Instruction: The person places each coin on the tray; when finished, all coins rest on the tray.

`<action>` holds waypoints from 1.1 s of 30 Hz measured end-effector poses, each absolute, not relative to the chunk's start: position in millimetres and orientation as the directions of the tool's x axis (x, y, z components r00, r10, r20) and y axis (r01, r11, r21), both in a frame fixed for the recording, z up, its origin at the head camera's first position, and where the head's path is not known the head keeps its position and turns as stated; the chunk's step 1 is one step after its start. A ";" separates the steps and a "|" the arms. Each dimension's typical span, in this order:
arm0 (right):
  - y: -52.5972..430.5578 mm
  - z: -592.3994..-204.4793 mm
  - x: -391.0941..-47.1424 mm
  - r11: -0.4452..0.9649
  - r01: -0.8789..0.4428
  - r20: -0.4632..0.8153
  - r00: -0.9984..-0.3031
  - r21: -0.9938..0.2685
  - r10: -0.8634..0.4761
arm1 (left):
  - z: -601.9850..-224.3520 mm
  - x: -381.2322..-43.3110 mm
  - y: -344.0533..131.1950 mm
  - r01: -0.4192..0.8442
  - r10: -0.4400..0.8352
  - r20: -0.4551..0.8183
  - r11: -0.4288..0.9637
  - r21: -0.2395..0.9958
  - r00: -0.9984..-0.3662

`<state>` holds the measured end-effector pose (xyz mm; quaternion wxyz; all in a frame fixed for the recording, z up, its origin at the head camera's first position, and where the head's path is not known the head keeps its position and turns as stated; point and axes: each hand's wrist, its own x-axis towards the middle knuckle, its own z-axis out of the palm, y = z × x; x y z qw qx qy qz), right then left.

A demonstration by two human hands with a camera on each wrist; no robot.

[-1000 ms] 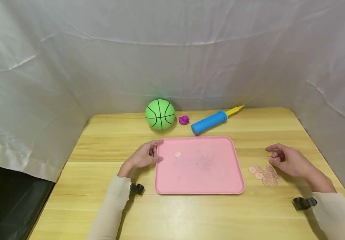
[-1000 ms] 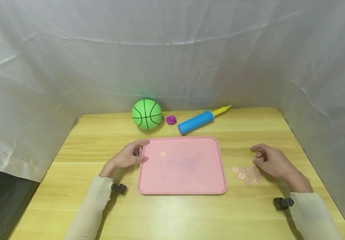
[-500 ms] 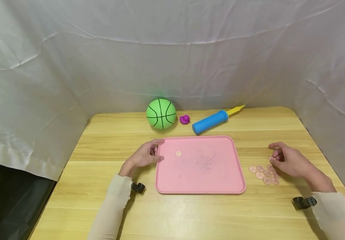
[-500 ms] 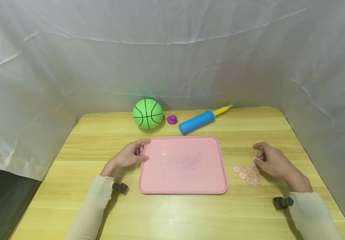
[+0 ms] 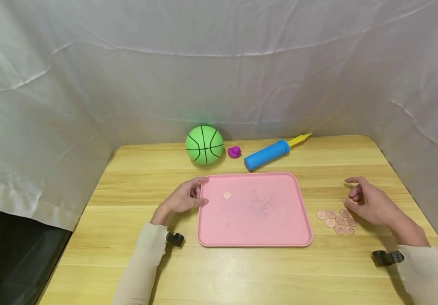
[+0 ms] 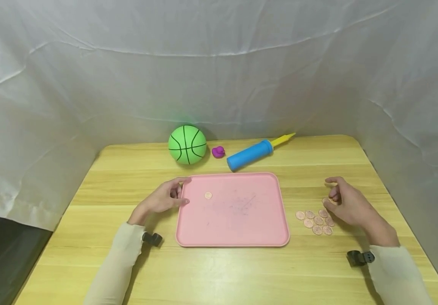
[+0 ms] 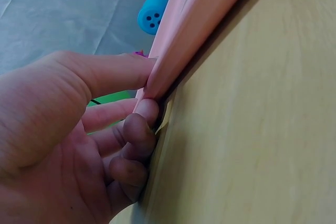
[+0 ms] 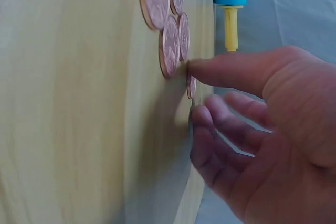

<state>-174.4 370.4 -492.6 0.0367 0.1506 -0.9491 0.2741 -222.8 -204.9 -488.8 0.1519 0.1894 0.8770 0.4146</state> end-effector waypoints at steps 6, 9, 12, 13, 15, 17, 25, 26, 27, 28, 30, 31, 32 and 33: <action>370.2 -490.7 -175.2 0.815 -0.322 0.128 -0.946 -0.483 -0.298 | -487.8 -223.3 -205.6 0.209 0.457 -0.107 0.587 0.782 -0.883; 369.3 -491.6 -175.8 0.813 -0.330 0.128 -0.943 -0.479 -0.308 | -487.5 -223.3 -205.4 0.213 0.460 -0.105 0.587 0.781 -0.882; 368.7 -492.7 -175.2 0.810 -0.326 0.124 -0.944 -0.488 -0.305 | -487.8 -223.3 -205.0 0.218 0.464 -0.103 0.586 0.781 -0.880; 368.5 -492.9 -174.9 0.810 -0.321 0.120 -0.946 -0.491 -0.302 | -488.0 -223.4 -204.9 0.219 0.465 -0.103 0.585 0.781 -0.879; 368.0 -492.9 -174.2 0.811 -0.306 0.104 -0.950 -0.498 -0.295 | -488.3 -223.3 -204.7 0.220 0.466 -0.101 0.584 0.781 -0.879; 367.1 -492.4 -173.8 0.808 -0.288 0.086 -0.955 -0.514 -0.285 | -488.6 -223.3 -204.7 0.221 0.466 -0.100 0.585 0.780 -0.879; 361.9 -484.1 -171.4 0.757 -0.261 0.111 -0.963 -0.599 -0.244 | -488.1 -222.0 -205.1 0.205 0.462 -0.113 0.583 0.786 -0.879; 360.1 -481.8 -170.9 0.750 -0.258 0.121 -0.965 -0.609 -0.233 | -488.0 -221.9 -205.0 0.204 0.462 -0.115 0.583 0.787 -0.879; 358.5 -479.6 -170.7 0.738 -0.253 0.125 -0.966 -0.625 -0.225 | -487.9 -221.8 -204.9 0.203 0.461 -0.115 0.583 0.786 -0.880; 356.5 -477.2 -170.7 0.729 -0.251 0.130 -0.967 -0.637 -0.220 | -487.8 -221.7 -204.8 0.203 0.461 -0.115 0.584 0.786 -0.880; 351.6 -472.1 -170.7 0.716 -0.253 0.143 -0.967 -0.651 -0.211 | -487.6 -221.7 -204.6 0.205 0.460 -0.112 0.585 0.785 -0.881; 349.1 -469.9 -170.6 0.711 -0.250 0.143 -0.968 -0.657 -0.208 | -487.4 -221.7 -204.4 0.206 0.459 -0.111 0.586 0.784 -0.881; 346.1 -467.5 -170.4 0.708 -0.245 0.140 -0.969 -0.663 -0.205 | -487.3 -221.7 -204.3 0.207 0.459 -0.111 0.587 0.782 -0.881; 342.9 -465.8 -170.4 0.702 -0.238 0.132 -0.970 -0.671 -0.203 | -487.2 -221.7 -204.2 0.208 0.460 -0.112 0.588 0.781 -0.881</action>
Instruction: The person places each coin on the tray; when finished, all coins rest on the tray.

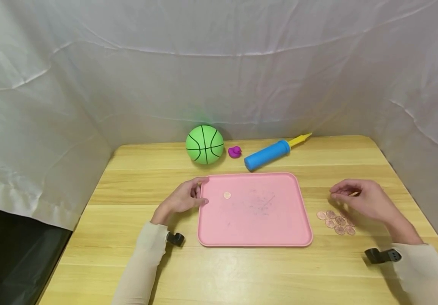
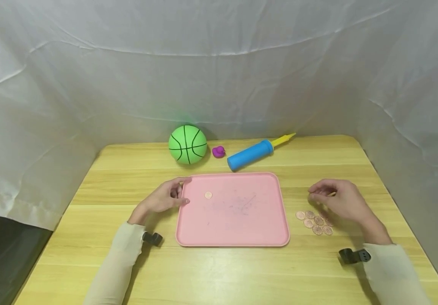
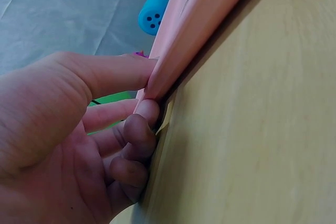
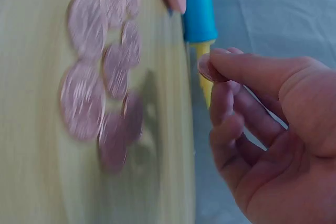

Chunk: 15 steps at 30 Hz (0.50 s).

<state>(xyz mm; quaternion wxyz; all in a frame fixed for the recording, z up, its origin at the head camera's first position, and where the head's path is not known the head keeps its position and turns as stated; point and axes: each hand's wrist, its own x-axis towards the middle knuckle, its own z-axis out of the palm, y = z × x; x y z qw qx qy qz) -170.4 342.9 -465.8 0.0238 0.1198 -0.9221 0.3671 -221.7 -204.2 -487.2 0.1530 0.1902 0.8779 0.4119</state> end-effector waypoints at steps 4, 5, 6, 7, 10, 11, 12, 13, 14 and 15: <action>330.0 -460.7 -171.7 0.686 -0.206 0.076 -0.974 -0.698 -0.215 | -487.0 -222.1 -203.7 0.208 0.462 -0.115 0.590 0.780 -0.880; 326.5 -459.8 -172.4 0.685 -0.204 0.064 -0.972 -0.699 -0.224 | -487.0 -222.3 -203.6 0.209 0.462 -0.113 0.590 0.780 -0.880; 323.0 -459.4 -173.3 0.685 -0.201 0.050 -0.971 -0.700 -0.234 | -487.0 -222.5 -203.6 0.210 0.462 -0.111 0.589 0.781 -0.880; 319.6 -458.9 -174.5 0.685 -0.206 0.040 -0.968 -0.699 -0.249 | -487.0 -222.6 -203.6 0.212 0.462 -0.109 0.588 0.781 -0.880; 308.7 -458.2 -178.0 0.677 -0.233 0.032 -0.955 -0.698 -0.296 | -487.0 -222.6 -203.9 0.216 0.461 -0.102 0.585 0.782 -0.881; 304.8 -458.0 -179.2 0.671 -0.240 0.031 -0.951 -0.701 -0.308 | -486.9 -222.4 -204.0 0.216 0.461 -0.101 0.584 0.782 -0.882; 300.9 -457.8 -180.4 0.664 -0.245 0.030 -0.948 -0.706 -0.318 | -487.2 -222.3 -204.2 0.216 0.461 -0.100 0.584 0.783 -0.882; 297.0 -457.7 -181.5 0.659 -0.253 0.032 -0.944 -0.709 -0.328 | -487.2 -222.0 -204.4 0.216 0.461 -0.101 0.584 0.783 -0.882; 293.0 -457.4 -182.4 0.655 -0.254 0.032 -0.943 -0.712 -0.330 | -487.1 -221.8 -204.6 0.214 0.460 -0.103 0.585 0.783 -0.882; 288.9 -457.4 -183.5 0.649 -0.256 0.033 -0.942 -0.716 -0.334 | -487.5 -221.8 -204.7 0.212 0.460 -0.104 0.583 0.784 -0.882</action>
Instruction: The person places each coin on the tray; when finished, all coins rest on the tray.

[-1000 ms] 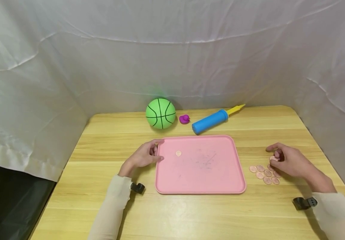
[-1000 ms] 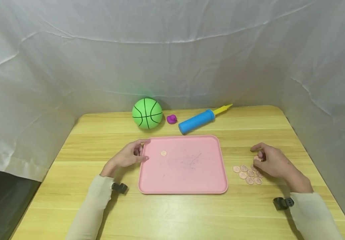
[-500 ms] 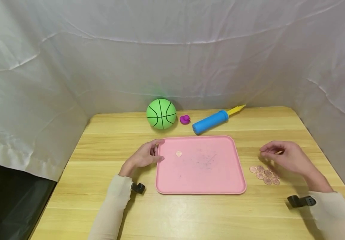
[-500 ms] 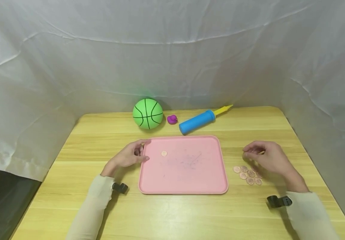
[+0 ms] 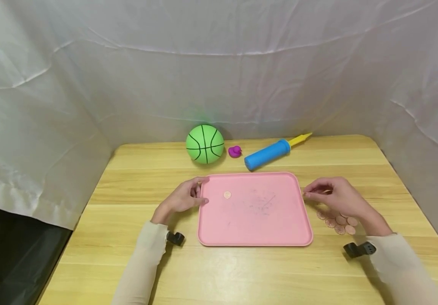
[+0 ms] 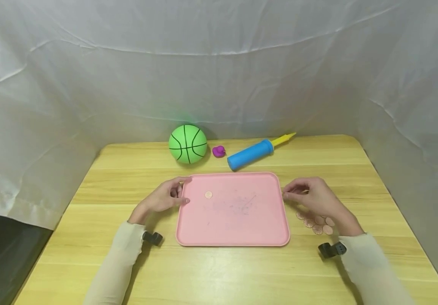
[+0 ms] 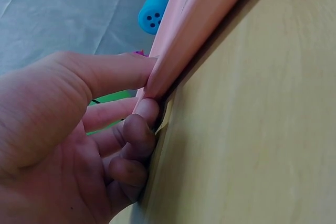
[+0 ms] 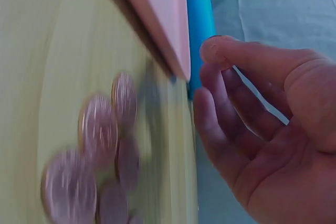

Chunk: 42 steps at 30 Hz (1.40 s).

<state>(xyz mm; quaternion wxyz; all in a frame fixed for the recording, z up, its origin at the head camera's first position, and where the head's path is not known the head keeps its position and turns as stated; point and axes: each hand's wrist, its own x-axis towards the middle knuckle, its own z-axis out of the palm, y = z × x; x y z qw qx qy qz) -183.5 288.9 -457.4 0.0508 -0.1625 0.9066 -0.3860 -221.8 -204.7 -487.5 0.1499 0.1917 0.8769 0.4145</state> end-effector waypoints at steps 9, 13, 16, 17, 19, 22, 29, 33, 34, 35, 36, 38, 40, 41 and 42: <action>250.6 -461.6 -190.2 0.535 -0.318 0.084 -0.906 -0.783 -0.415 | -487.1 -221.8 -204.0 0.190 0.457 -0.125 0.582 0.791 -0.881; 230.5 -467.6 -193.0 0.509 -0.315 0.070 -0.894 -0.801 -0.443 | -486.1 -221.1 -206.0 0.179 0.465 -0.141 0.578 0.796 -0.874; 215.3 -472.7 -195.6 0.497 -0.313 0.057 -0.884 -0.809 -0.464 | -485.5 -220.6 -206.7 0.182 0.472 -0.146 0.581 0.793 -0.869; 210.3 -473.8 -196.9 0.490 -0.310 0.052 -0.881 -0.815 -0.470 | -485.4 -220.4 -206.8 0.184 0.472 -0.146 0.583 0.791 -0.869; 200.6 -475.1 -199.9 0.476 -0.310 0.051 -0.875 -0.823 -0.482 | -485.6 -220.1 -206.9 0.189 0.472 -0.143 0.587 0.787 -0.870; 187.5 -474.7 -205.5 0.460 -0.321 0.061 -0.867 -0.827 -0.495 | -486.4 -220.1 -207.3 0.198 0.473 -0.135 0.587 0.785 -0.871; 166.2 -473.6 -215.7 0.515 -0.286 0.010 -0.881 -0.808 -0.474 | -486.5 -220.2 -207.5 0.207 0.471 -0.128 0.594 0.777 -0.873; 157.0 -475.1 -220.5 0.549 -0.206 -0.062 -0.901 -0.810 -0.430 | -486.4 -220.0 -207.6 0.206 0.469 -0.128 0.595 0.777 -0.874; 154.8 -475.1 -221.4 0.554 -0.176 -0.085 -0.907 -0.814 -0.413 | -486.3 -220.0 -207.5 0.206 0.470 -0.128 0.594 0.777 -0.873; 152.8 -474.9 -222.2 0.554 -0.143 -0.108 -0.912 -0.820 -0.395 | -486.5 -220.2 -207.5 0.208 0.471 -0.127 0.593 0.778 -0.873; 151.0 -474.9 -223.0 0.551 -0.117 -0.126 -0.915 -0.826 -0.384 | -486.5 -220.3 -207.4 0.209 0.473 -0.125 0.591 0.779 -0.872; 147.9 -474.8 -224.5 0.538 -0.066 -0.162 -0.916 -0.841 -0.366 | -486.6 -220.5 -207.3 0.212 0.476 -0.123 0.588 0.781 -0.871; 145.2 -474.7 -225.9 0.522 -0.029 -0.189 -0.914 -0.852 -0.359 | -486.7 -220.5 -207.2 0.212 0.478 -0.124 0.588 0.781 -0.869; 143.8 -474.3 -226.4 0.517 -0.015 -0.199 -0.913 -0.856 -0.356 | -486.7 -220.5 -207.3 0.213 0.479 -0.124 0.589 0.780 -0.869; 142.6 -474.0 -227.0 0.514 -0.006 -0.207 -0.911 -0.858 -0.357 | -486.7 -220.5 -207.4 0.215 0.479 -0.123 0.590 0.778 -0.869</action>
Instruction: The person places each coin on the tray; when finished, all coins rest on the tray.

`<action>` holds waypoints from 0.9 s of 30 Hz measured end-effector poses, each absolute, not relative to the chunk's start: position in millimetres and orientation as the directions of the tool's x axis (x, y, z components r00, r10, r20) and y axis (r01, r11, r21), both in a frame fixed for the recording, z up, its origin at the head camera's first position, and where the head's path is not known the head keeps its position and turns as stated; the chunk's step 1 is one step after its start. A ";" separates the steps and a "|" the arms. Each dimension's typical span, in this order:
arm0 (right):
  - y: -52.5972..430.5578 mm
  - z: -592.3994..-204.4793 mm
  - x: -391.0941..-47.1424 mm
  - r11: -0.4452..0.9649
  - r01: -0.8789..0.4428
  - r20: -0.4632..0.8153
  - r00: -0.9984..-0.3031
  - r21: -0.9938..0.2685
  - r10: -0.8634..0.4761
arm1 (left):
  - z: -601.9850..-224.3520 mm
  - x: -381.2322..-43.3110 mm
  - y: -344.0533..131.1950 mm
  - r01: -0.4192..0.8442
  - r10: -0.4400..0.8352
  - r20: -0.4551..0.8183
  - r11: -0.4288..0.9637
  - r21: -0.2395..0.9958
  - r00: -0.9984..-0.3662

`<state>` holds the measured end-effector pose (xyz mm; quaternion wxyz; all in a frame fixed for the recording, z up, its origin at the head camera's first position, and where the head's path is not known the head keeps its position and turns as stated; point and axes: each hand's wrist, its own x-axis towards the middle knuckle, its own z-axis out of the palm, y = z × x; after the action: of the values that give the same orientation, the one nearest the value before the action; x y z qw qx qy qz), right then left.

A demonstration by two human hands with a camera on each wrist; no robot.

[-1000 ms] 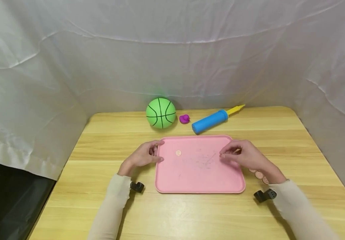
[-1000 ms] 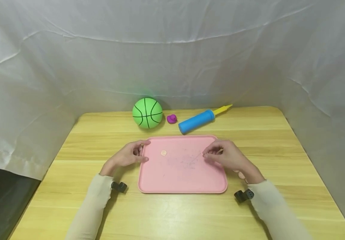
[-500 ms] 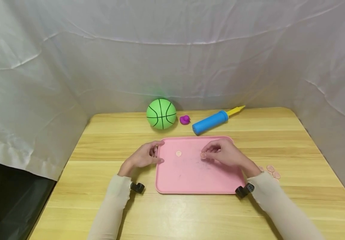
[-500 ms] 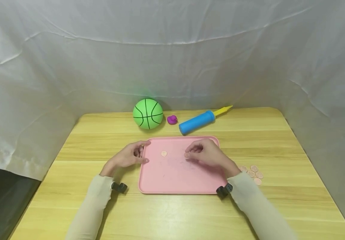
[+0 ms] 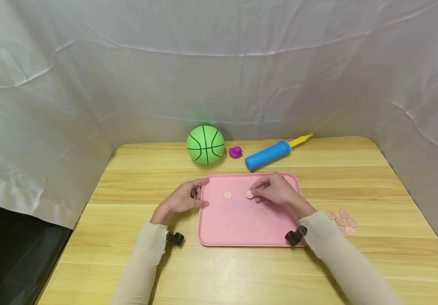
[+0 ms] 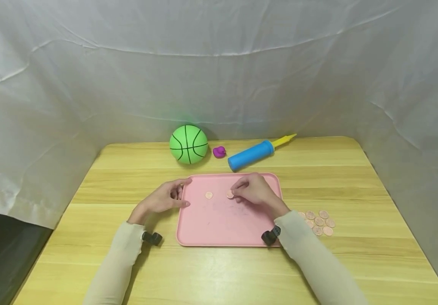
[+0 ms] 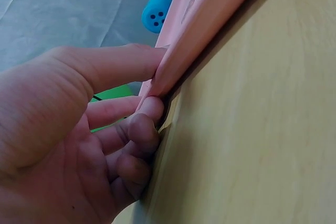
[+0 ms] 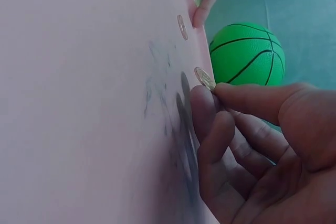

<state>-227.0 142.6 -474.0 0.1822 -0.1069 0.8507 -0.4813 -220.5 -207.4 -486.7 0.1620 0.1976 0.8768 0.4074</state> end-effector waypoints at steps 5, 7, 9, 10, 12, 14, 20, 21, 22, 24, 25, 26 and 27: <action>134.6 -471.6 -230.3 0.507 0.032 -0.238 -0.907 -0.862 -0.348 | -486.2 -220.6 -207.5 0.224 0.480 -0.117 0.594 0.773 -0.870; 130.2 -471.1 -232.1 0.506 0.033 -0.238 -0.907 -0.862 -0.347 | -486.3 -220.7 -207.5 0.225 0.479 -0.116 0.595 0.771 -0.870; 125.6 -470.9 -233.6 0.508 0.024 -0.233 -0.906 -0.861 -0.353 | -486.6 -220.7 -207.2 0.221 0.476 -0.118 0.595 0.773 -0.871; 123.4 -471.1 -234.4 0.513 0.024 -0.236 -0.906 -0.858 -0.351 | -486.9 -220.7 -207.0 0.219 0.477 -0.120 0.595 0.773 -0.871; 119.7 -471.3 -235.0 0.523 0.013 -0.231 -0.907 -0.852 -0.353 | -487.6 -221.0 -206.7 0.217 0.479 -0.125 0.595 0.774 -0.869; 116.3 -470.8 -235.1 0.543 0.001 -0.228 -0.908 -0.840 -0.351 | -488.2 -221.4 -206.5 0.216 0.483 -0.131 0.597 0.772 -0.866; 106.3 -465.9 -235.9 0.629 -0.103 -0.160 -0.924 -0.771 -0.348 | -487.6 -222.3 -206.9 0.218 0.472 -0.131 0.612 0.760 -0.872; 104.8 -465.4 -236.7 0.643 -0.123 -0.146 -0.926 -0.756 -0.349 | -486.8 -222.1 -206.9 0.217 0.470 -0.129 0.612 0.760 -0.873; 103.4 -464.6 -237.1 0.655 -0.133 -0.138 -0.928 -0.744 -0.345 | -486.3 -221.8 -206.8 0.218 0.470 -0.127 0.610 0.762 -0.874; 100.8 -463.3 -237.9 0.669 -0.139 -0.133 -0.931 -0.730 -0.339 | -485.3 -221.1 -206.7 0.216 0.470 -0.127 0.609 0.763 -0.873; 99.6 -463.2 -238.4 0.673 -0.143 -0.131 -0.931 -0.726 -0.339 | -485.4 -220.9 -206.8 0.217 0.472 -0.126 0.606 0.766 -0.873; 98.6 -462.6 -238.3 0.673 -0.141 -0.133 -0.931 -0.726 -0.340 | -485.6 -220.7 -206.8 0.218 0.473 -0.124 0.603 0.767 -0.872; 97.6 -462.4 -238.5 0.674 -0.143 -0.134 -0.930 -0.725 -0.342 | -485.8 -220.6 -206.9 0.220 0.475 -0.123 0.602 0.768 -0.871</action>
<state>-238.5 97.6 -462.4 0.1304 -0.1339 0.9055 -0.3811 -220.6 -206.9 -485.8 0.1594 0.1972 0.8806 0.4003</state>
